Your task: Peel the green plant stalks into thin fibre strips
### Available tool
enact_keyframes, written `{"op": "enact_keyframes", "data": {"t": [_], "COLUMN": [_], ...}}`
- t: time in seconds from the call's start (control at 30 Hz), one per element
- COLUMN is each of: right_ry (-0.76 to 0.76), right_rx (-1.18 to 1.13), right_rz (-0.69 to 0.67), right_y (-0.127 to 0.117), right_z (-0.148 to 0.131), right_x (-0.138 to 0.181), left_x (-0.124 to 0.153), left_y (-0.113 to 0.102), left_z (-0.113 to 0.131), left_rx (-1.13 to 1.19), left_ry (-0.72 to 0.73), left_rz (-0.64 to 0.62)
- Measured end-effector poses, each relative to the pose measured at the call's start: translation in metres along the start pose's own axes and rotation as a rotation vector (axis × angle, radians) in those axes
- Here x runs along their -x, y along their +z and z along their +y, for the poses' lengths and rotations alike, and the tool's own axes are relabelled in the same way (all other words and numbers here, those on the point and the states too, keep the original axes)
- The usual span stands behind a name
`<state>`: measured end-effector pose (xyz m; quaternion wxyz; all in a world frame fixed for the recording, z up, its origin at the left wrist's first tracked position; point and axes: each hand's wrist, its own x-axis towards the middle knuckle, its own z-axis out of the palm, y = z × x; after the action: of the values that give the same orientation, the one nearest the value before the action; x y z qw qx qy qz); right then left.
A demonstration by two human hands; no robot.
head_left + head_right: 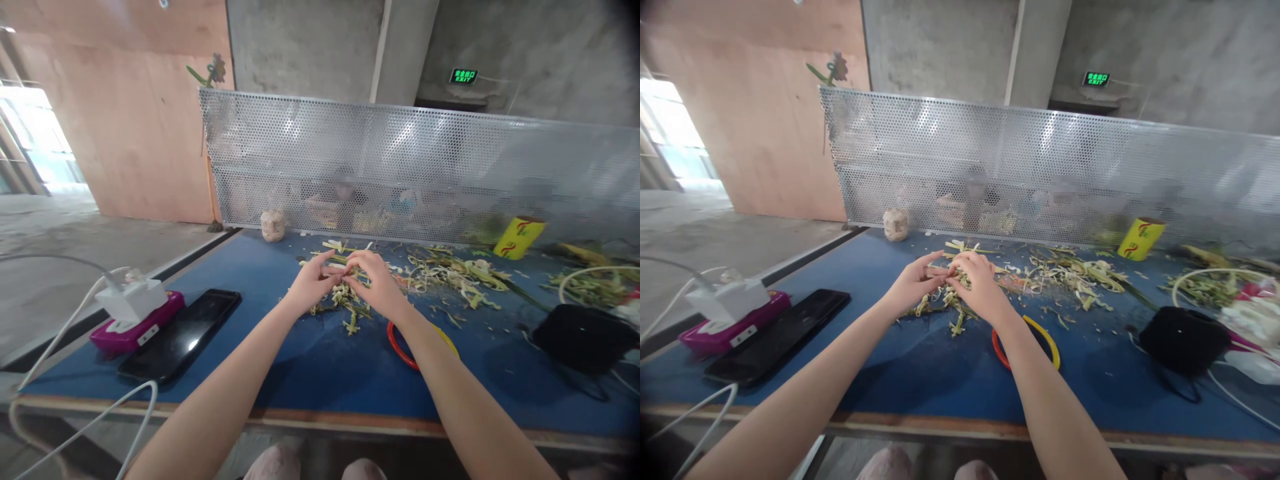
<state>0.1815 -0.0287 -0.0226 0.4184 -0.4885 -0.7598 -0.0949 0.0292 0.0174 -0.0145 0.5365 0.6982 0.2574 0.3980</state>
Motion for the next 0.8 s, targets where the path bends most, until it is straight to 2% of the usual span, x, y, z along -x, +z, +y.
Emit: {"op": "enact_keyframes", "data": {"t": [0.17,0.37,0.6,0.8], "right_ry": [-0.016,0.012,-0.072,-0.111], "right_rx": [-0.041,-0.141,-0.121,-0.076], "right_rz": [0.082,-0.026,0.019,0.028], "right_y": [-0.002,0.001,0.000,0.003], "right_z": [0.001,-0.007,-0.010,-0.005], "right_x": [-0.002,0.001,0.001,0.002], "left_x": [0.001,-0.002,-0.003,-0.003], "left_y": [0.001,0.002,0.000,0.002], "left_z": [0.004,-0.001,-0.004,-0.005], "left_rx": [0.026,0.133,0.256,0.316], "left_ry": [-0.070,-0.125,-0.165,-0.186], "left_rz": [0.045,0.059,0.095,0.063]}}
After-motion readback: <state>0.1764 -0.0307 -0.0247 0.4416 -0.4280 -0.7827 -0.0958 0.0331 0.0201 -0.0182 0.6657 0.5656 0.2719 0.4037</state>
